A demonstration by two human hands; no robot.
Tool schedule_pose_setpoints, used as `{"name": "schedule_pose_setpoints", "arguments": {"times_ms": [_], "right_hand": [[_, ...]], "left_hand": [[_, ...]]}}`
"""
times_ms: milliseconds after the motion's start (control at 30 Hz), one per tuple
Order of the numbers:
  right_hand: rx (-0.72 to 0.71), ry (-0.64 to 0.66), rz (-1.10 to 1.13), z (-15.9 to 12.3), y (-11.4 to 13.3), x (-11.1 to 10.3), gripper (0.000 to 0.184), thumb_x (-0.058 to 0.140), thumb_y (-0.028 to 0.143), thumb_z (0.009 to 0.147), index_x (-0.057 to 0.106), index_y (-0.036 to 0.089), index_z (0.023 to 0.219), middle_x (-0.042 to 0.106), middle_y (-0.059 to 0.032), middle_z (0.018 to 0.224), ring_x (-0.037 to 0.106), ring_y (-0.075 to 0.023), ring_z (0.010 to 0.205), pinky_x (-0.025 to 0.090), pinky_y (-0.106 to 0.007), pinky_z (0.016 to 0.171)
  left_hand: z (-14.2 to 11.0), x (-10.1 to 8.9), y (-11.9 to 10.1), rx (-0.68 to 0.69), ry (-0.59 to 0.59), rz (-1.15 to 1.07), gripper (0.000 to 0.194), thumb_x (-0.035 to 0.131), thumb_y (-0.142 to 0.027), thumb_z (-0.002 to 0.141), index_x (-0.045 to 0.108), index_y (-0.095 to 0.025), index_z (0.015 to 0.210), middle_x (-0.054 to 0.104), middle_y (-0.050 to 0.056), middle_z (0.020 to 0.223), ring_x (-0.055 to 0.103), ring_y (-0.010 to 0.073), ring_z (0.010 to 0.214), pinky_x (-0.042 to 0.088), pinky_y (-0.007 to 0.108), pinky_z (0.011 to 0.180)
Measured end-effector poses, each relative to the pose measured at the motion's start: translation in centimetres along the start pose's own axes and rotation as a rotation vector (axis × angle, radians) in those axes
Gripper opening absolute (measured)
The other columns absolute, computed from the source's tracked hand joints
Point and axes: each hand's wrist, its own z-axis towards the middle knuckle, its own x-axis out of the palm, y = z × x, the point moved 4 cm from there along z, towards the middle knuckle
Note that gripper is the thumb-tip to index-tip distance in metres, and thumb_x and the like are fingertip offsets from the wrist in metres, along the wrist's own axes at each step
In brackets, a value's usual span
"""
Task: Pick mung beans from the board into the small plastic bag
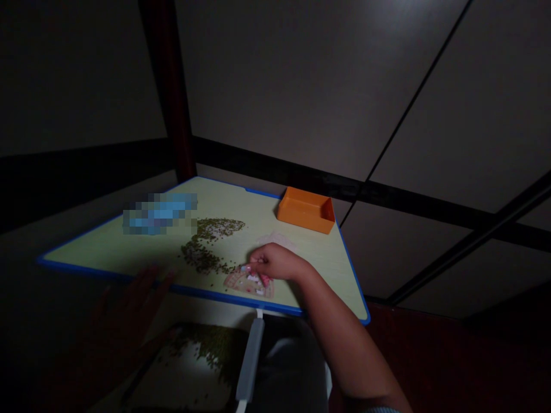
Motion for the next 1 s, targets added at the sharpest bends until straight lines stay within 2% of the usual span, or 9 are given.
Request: {"name": "schedule_pose_setpoints", "arguments": {"times_ms": [67,167,267,433,567,667,833,933,1000], "right_hand": [[0.012,-0.025,-0.030,0.1,-0.1,0.0,0.025,0.057,0.033,0.090,0.057,0.015,0.072,0.056,0.0054,0.049,0.048,-0.0083,0.047,0.035,-0.020,0.053],[-0.005,0.011,-0.056,0.4,0.2,0.3,0.025,0.055,0.031,0.091,0.057,0.015,0.072,0.055,0.0048,0.050,0.048,-0.0085,0.048,0.035,-0.020,0.054],[-0.069,0.056,-0.008,0.7,0.5,0.5,0.032,0.059,0.040,0.088,0.057,0.015,0.069,0.052,0.0052,0.052,0.043,-0.0080,0.050,0.032,-0.020,0.052],[-0.068,-0.095,0.039,0.8,-0.4,-0.4,0.045,0.057,0.056,0.085,0.054,0.015,0.066,0.044,0.0067,0.048,0.036,-0.0075,0.047,0.025,-0.021,0.049],[-0.044,-0.191,-0.006,0.8,-1.1,-0.8,0.039,0.055,0.047,0.089,0.052,0.016,0.065,0.048,0.0050,0.049,0.039,-0.0079,0.048,0.029,-0.021,0.051],[-0.041,-0.207,-0.017,1.0,-0.9,-0.6,0.036,0.053,0.041,0.091,0.052,0.016,0.065,0.048,0.0051,0.049,0.039,-0.0077,0.048,0.030,-0.021,0.051],[-0.122,-0.204,-0.020,1.2,0.4,0.2,0.036,0.052,0.040,0.092,0.053,0.016,0.065,0.042,0.0064,0.050,0.034,-0.0072,0.049,0.027,-0.021,0.051],[-0.132,-0.218,-0.142,1.4,1.7,0.3,0.036,0.053,0.036,0.093,0.052,0.016,0.063,0.043,0.0057,0.051,0.036,-0.0073,0.049,0.027,-0.021,0.053],[-0.133,-0.242,-0.274,1.5,2.5,0.3,0.031,0.056,0.031,0.092,0.058,0.015,0.066,0.050,0.0038,0.055,0.041,-0.0079,0.052,0.028,-0.022,0.055]], "left_hand": [[0.1,0.0,0.0,0.008,-0.005,-0.001,0.069,0.024,-0.050,0.089,0.041,-0.009,0.143,0.041,0.028,0.148,0.043,0.0421,0.136,0.033,0.066,0.103],[0.1,-0.1,0.0,-0.004,0.001,-0.005,0.070,0.025,-0.051,0.089,0.040,-0.009,0.143,0.041,0.027,0.149,0.041,0.0408,0.137,0.032,0.065,0.104],[0.1,-0.1,-0.1,-0.020,0.009,-0.009,0.070,0.026,-0.051,0.089,0.041,-0.009,0.142,0.040,0.028,0.149,0.040,0.0406,0.138,0.030,0.065,0.106],[0.0,0.2,0.1,-0.045,0.046,-0.037,0.069,0.027,-0.052,0.089,0.040,-0.011,0.144,0.040,0.026,0.150,0.039,0.0398,0.139,0.028,0.065,0.108],[-0.1,0.3,0.3,-0.034,0.073,-0.062,0.071,0.031,-0.055,0.088,0.038,-0.013,0.145,0.037,0.024,0.153,0.036,0.0385,0.141,0.030,0.063,0.108],[-0.2,0.5,0.5,-0.030,0.089,-0.053,0.070,0.038,-0.052,0.088,0.034,-0.014,0.147,0.035,0.023,0.154,0.033,0.0378,0.143,0.029,0.062,0.109],[-0.4,0.6,0.6,-0.018,0.110,-0.036,0.074,0.046,-0.053,0.085,0.033,-0.015,0.148,0.035,0.024,0.154,0.036,0.0386,0.141,0.031,0.062,0.108],[-0.3,0.5,0.5,-0.009,0.120,-0.022,0.075,0.049,-0.051,0.084,0.033,-0.015,0.148,0.034,0.023,0.154,0.037,0.0384,0.140,0.032,0.061,0.108],[-0.3,0.4,0.5,-0.007,0.115,-0.013,0.073,0.049,-0.049,0.085,0.032,-0.016,0.148,0.034,0.022,0.154,0.037,0.0379,0.140,0.032,0.062,0.108]]}}
